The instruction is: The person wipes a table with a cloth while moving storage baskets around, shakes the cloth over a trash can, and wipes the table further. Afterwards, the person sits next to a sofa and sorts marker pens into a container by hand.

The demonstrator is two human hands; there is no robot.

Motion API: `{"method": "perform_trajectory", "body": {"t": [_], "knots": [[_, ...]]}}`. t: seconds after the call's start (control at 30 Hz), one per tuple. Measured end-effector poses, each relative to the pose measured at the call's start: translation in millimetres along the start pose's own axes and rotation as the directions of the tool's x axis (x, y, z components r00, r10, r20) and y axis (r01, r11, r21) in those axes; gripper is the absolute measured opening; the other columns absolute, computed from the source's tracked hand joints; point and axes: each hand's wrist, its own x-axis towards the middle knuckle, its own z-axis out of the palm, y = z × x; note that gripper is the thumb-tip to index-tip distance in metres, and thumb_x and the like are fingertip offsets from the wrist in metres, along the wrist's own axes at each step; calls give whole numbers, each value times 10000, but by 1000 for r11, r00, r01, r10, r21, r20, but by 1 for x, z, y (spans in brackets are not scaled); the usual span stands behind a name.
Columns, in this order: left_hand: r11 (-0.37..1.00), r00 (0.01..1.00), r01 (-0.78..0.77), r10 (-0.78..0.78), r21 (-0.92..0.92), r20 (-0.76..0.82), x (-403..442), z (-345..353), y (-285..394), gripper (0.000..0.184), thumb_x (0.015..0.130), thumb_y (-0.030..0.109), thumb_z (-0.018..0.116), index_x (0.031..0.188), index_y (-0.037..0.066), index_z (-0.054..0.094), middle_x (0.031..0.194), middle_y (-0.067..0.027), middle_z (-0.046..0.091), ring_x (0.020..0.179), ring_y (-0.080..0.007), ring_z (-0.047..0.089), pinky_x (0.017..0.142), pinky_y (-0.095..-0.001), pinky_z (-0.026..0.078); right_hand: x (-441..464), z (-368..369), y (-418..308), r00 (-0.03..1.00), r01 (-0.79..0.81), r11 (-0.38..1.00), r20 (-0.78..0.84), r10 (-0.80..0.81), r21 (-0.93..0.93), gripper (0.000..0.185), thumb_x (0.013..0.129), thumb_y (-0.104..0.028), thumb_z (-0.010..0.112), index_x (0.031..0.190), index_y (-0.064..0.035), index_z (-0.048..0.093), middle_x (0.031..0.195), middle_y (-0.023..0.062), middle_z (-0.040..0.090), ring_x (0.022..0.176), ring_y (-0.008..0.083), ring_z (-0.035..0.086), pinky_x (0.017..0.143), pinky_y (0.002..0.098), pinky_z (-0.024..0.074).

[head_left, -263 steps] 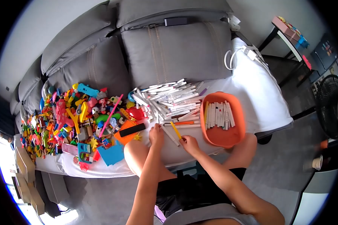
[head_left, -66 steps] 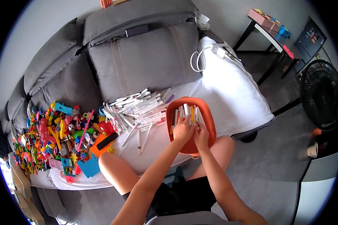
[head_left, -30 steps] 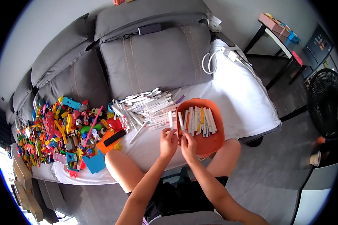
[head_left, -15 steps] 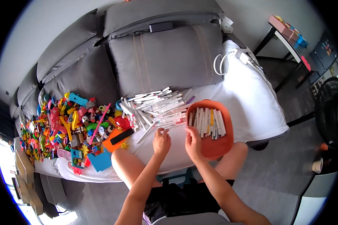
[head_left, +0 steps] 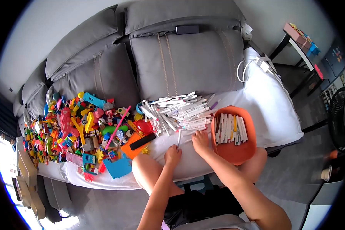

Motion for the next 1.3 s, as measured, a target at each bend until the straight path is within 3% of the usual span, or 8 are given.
{"method": "perform_trajectory", "body": {"t": [0.3,0.4,0.53,0.6,0.8,1.03,1.13,1.3], "knots": [[880,964,-116,-12,-461,-265,-30,-6,55,304,794,201,671,993,-23,619,636,-127,618,540,-226,603,526,-329,476,-43,-66,-22,893,-231,476,-9,449,849,263,897,-155,520,1111,-15,579,926,196,629,771,369,611,684,402,490],[857,941,-288,171,-428,-291,-29,5,113,300,785,197,672,1000,-6,624,646,-141,616,550,-261,603,541,-350,484,-59,-26,18,795,-67,431,-212,568,900,286,937,-137,469,1190,-21,536,796,81,618,608,143,567,533,250,451],[864,905,-425,395,-269,-159,-15,14,192,266,801,227,626,956,14,592,776,-194,629,693,-359,619,622,-441,499,-61,-65,89,753,-362,178,174,635,915,366,938,-139,432,1236,72,459,864,92,586,648,160,554,585,290,464],[861,880,-469,439,-198,-180,-2,28,210,274,816,230,610,995,29,558,887,-206,622,777,-380,612,676,-463,501,-55,-74,111,744,-306,388,-37,667,869,379,869,-153,467,1121,128,495,988,324,550,943,448,529,853,456,412],[856,848,-497,443,-144,-291,9,17,184,332,806,159,605,1123,82,546,1034,-140,563,874,-359,588,730,-431,505,-40,-68,113,786,-147,617,-287,547,773,352,857,-88,520,1184,39,487,1182,245,517,1096,389,492,949,417,392],[836,772,-527,547,155,-324,83,-16,122,436,751,161,654,1165,109,529,1132,-104,514,1033,-323,502,863,-402,458,-8,-36,23,859,-161,92,94,503,983,342,869,-60,506,1207,0,503,1079,78,591,924,146,568,847,279,456],[740,751,-621,656,259,-74,128,-19,141,520,779,328,645,1264,201,505,1270,-105,464,1177,-331,428,985,-478,361,3,-46,10,593,-491,-550,722,357,675,441,871,-166,525,1284,-35,439,1096,60,553,940,147,526,868,314,438],[642,779,-596,608,483,153,150,-5,148,570,803,467,589,1335,320,447,1400,-126,360,1329,-369,262,1081,-571,153,0,17,16,417,-422,-721,824,384,550,333,887,-278,525,1155,-83,489,1062,48,514,989,166,483,905,316,387]]}}
